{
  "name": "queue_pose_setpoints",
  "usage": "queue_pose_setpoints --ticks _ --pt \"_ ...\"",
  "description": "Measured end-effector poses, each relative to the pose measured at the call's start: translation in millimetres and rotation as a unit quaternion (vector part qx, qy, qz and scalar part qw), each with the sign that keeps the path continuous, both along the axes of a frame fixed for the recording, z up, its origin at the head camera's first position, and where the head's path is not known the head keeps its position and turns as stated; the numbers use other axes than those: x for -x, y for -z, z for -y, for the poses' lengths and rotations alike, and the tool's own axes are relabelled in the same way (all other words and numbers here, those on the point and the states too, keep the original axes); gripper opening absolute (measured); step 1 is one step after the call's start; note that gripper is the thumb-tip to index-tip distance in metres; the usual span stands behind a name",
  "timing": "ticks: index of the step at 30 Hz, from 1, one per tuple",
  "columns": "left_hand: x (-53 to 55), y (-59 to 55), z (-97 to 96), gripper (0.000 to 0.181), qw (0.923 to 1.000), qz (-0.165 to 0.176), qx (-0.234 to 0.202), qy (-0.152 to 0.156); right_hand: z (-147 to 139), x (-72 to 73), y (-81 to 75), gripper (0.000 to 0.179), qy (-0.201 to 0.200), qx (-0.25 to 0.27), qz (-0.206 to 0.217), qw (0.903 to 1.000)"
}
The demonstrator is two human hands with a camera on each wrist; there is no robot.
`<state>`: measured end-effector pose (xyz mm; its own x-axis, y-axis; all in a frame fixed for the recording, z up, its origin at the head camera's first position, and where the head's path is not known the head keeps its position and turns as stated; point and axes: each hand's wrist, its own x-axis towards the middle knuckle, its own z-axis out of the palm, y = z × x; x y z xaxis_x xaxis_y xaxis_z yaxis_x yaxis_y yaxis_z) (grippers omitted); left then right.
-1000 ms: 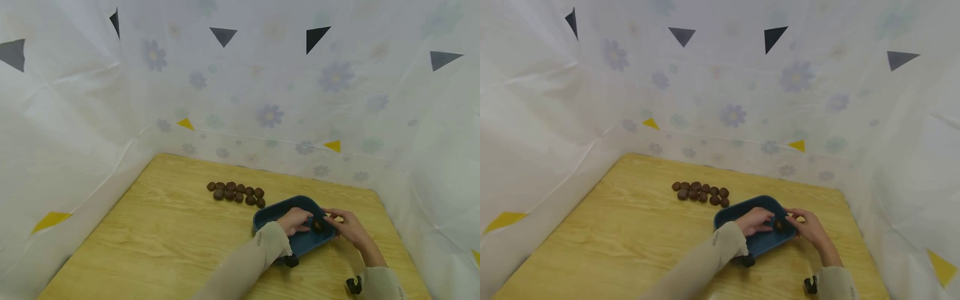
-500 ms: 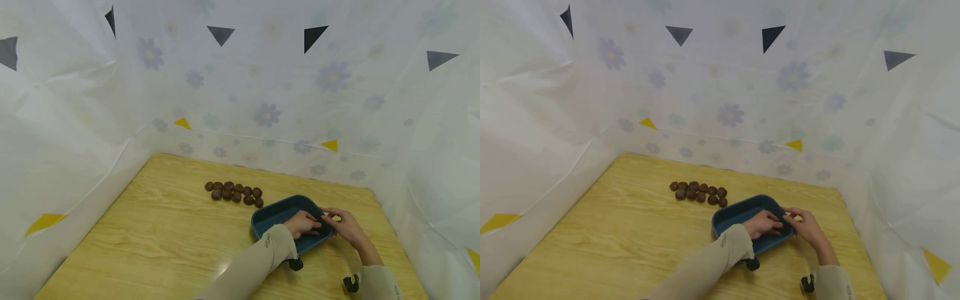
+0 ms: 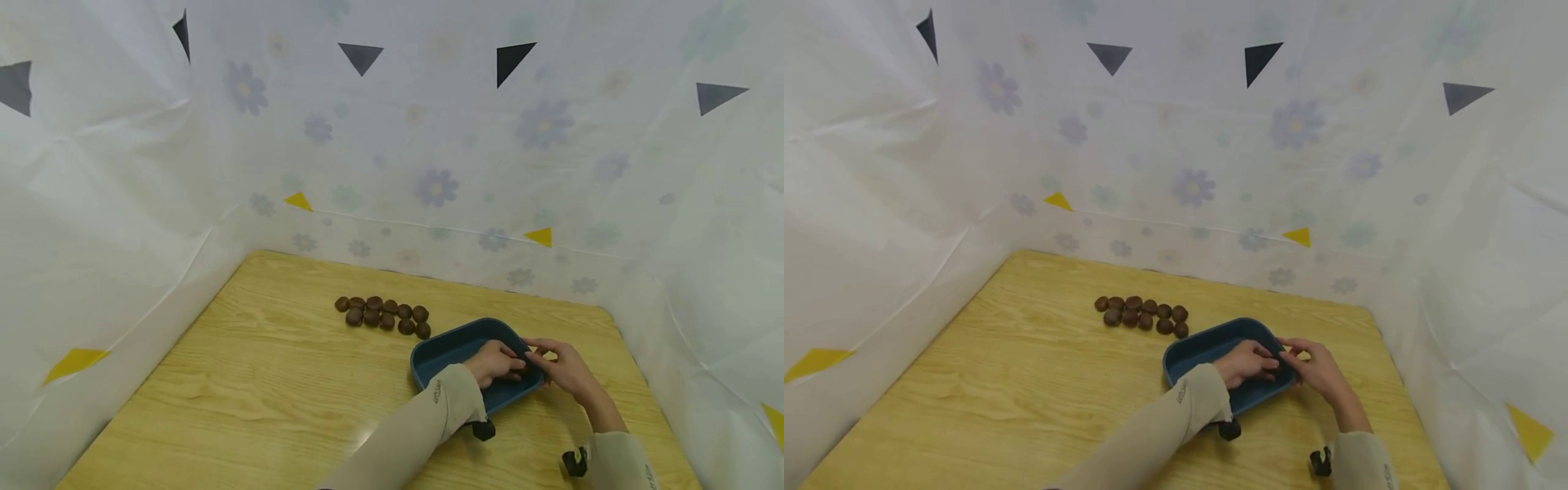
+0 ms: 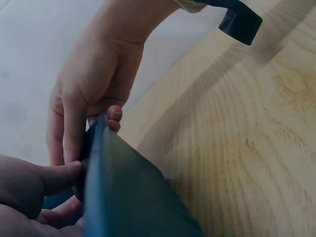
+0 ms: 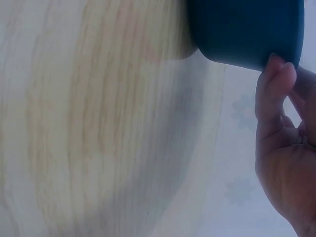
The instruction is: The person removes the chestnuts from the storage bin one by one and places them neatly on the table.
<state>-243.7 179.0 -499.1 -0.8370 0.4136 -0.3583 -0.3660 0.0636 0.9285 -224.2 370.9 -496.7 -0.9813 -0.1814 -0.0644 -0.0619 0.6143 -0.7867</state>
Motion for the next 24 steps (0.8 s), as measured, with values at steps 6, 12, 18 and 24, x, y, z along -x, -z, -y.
queue_pose_setpoints --ticks 6,12,18,24 --pt "3.6 -11.1 7.7 0.016 0.9999 -0.005 -0.007 -0.010 1 0.0 0.1 0.048 0.001 -0.001 -0.002 1.0000" --pt "5.7 -18.8 15.7 0.021 0.9997 -0.015 -0.019 -0.006 0 -0.7 0.4 0.046 0.005 -0.001 -0.001 1.0000" --pt "3.5 -22.0 27.4 0.020 0.9993 -0.023 -0.030 0.002 1 -0.4 -0.5 0.047 0.006 -0.002 0.000 1.0000" --pt "4.0 -22.7 45.1 0.021 0.9974 -0.033 -0.060 0.021 2 0.7 -0.8 0.047 0.004 -0.009 -0.007 0.9999"
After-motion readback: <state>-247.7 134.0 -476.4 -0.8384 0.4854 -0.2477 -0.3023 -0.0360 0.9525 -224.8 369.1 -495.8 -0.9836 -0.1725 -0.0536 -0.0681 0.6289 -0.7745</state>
